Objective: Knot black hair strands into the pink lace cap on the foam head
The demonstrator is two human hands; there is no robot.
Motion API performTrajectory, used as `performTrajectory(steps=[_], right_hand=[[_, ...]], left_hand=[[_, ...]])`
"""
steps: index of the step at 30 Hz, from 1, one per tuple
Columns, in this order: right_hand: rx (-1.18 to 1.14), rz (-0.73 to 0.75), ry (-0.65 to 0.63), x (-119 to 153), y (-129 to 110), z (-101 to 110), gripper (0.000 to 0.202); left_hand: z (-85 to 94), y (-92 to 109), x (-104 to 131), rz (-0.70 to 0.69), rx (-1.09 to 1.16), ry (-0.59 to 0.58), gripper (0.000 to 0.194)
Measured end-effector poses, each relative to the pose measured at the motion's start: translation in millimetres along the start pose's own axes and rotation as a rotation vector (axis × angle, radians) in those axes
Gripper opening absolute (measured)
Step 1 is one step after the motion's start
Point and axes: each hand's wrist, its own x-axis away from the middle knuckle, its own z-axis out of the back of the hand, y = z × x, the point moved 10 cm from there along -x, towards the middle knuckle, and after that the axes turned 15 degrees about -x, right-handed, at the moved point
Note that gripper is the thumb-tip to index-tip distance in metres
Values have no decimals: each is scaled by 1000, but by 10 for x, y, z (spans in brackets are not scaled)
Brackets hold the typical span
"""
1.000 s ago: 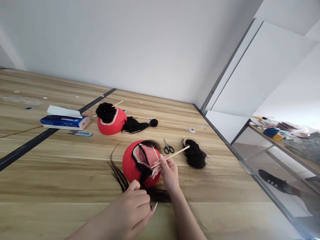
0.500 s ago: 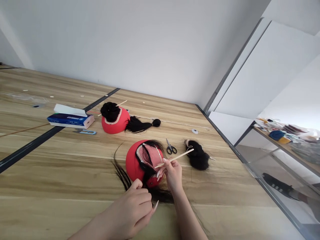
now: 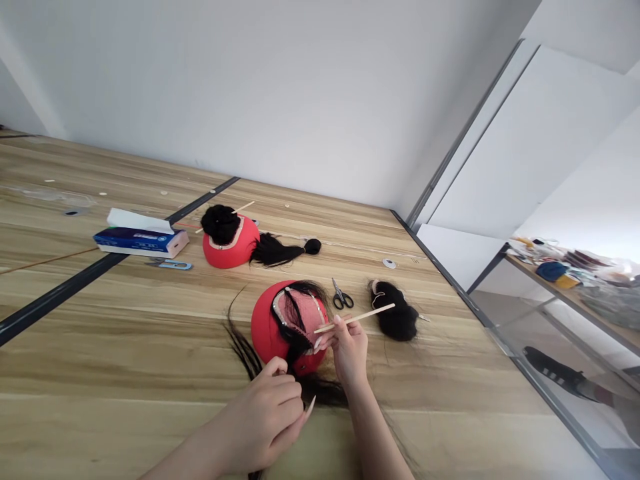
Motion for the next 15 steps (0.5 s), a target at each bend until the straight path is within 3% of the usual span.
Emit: performTrajectory(steps=[9, 15], right_hand=[[-194, -150, -41, 5, 65, -55, 30], [-142, -11, -107, 2, -94, -123, 26]], left_hand=[[-153, -119, 111, 26, -75, -12, 26], [-167, -182, 137, 56, -29, -12, 28]])
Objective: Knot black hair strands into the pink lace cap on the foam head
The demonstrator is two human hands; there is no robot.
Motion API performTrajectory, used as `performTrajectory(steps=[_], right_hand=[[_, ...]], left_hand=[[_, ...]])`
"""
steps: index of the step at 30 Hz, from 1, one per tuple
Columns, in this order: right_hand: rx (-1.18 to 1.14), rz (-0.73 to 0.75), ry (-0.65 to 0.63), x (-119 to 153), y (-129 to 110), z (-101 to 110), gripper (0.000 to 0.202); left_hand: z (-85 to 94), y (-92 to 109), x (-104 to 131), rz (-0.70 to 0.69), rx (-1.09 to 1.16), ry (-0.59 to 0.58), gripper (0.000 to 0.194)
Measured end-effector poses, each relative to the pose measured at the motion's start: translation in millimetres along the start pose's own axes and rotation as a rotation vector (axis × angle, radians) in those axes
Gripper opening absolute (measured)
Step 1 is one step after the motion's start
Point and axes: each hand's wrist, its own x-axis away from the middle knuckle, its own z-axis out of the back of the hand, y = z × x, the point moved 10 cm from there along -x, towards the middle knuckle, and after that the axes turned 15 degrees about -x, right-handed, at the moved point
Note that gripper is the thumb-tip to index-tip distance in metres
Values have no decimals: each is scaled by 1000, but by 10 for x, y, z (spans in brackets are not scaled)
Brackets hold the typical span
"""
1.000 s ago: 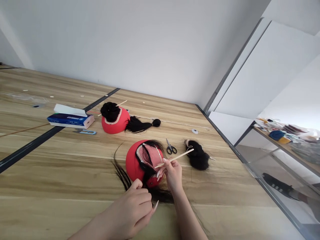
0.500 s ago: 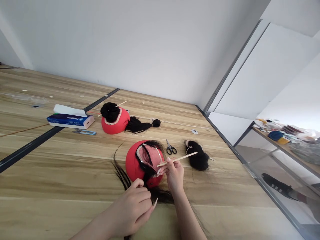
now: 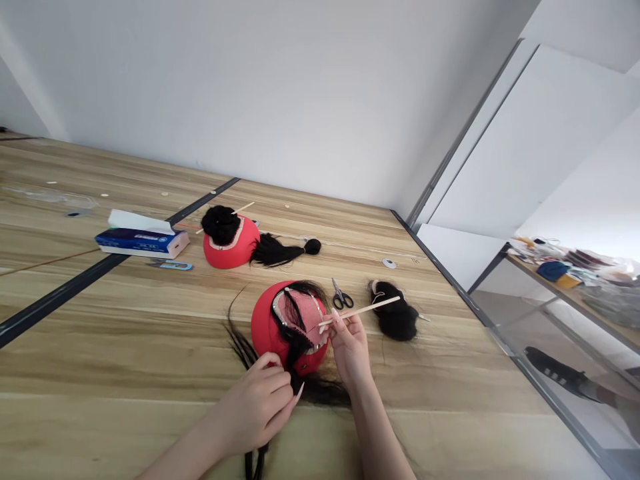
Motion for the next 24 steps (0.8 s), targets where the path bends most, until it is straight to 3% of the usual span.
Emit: performTrajectory(steps=[5, 15, 24], right_hand=[[165, 53, -42, -52, -63, -51, 28], [346, -181, -201, -173, 61, -385, 40], [514, -127, -302, -185, -143, -713, 34]], left_hand=[[-5, -8, -16, 3, -33, -11, 30], [-30, -23, 31, -9, -45, -12, 31], [-58, -54, 108, 11, 7, -49, 29]])
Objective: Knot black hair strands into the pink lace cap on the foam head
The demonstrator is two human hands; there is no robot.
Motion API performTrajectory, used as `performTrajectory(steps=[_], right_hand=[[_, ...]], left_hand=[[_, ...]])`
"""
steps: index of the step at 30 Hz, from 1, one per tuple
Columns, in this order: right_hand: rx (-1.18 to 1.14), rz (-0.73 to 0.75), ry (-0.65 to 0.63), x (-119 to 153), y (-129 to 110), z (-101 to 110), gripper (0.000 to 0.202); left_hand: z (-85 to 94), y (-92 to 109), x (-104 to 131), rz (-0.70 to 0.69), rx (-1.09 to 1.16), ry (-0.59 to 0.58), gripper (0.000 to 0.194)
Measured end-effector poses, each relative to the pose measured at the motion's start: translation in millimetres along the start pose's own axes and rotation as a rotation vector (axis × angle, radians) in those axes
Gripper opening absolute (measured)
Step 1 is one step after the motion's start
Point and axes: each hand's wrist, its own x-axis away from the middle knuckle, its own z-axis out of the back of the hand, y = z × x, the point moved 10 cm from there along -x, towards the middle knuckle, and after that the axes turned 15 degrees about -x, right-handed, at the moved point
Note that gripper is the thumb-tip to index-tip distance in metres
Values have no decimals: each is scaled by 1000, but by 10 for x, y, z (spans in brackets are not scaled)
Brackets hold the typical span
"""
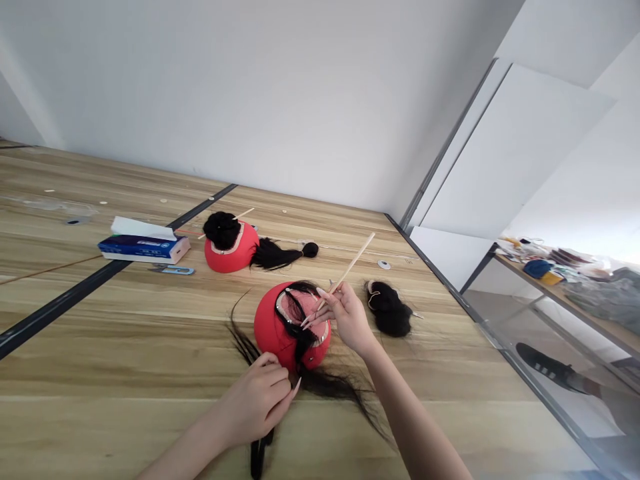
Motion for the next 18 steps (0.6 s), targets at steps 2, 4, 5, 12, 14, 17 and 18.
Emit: performTrajectory(steps=[2, 4, 5, 12, 14, 17, 18], right_hand=[[30, 18, -11, 7, -145, -49, 32], [47, 45, -21, 13, -306, -91, 31], [51, 65, -26, 14, -392, -109, 30], [106, 183, -66, -54, -929, -220, 29], [127, 207, -78, -80, -1063, -268, 30], [144, 241, -94, -97, -1262, -344, 31], [150, 244, -101, -98, -1319, -370, 31]], left_hand=[[21, -16, 11, 18, 46, -5, 29], [60, -36, 16, 43, 80, -5, 30], [82, -46, 18, 54, 87, -4, 30], [197, -189, 42, 131, 107, -39, 24], [253, -286, 40, 186, 121, -18, 24], [430, -422, 2, 255, 95, 102, 24], [505, -451, -24, 266, 80, 157, 24]])
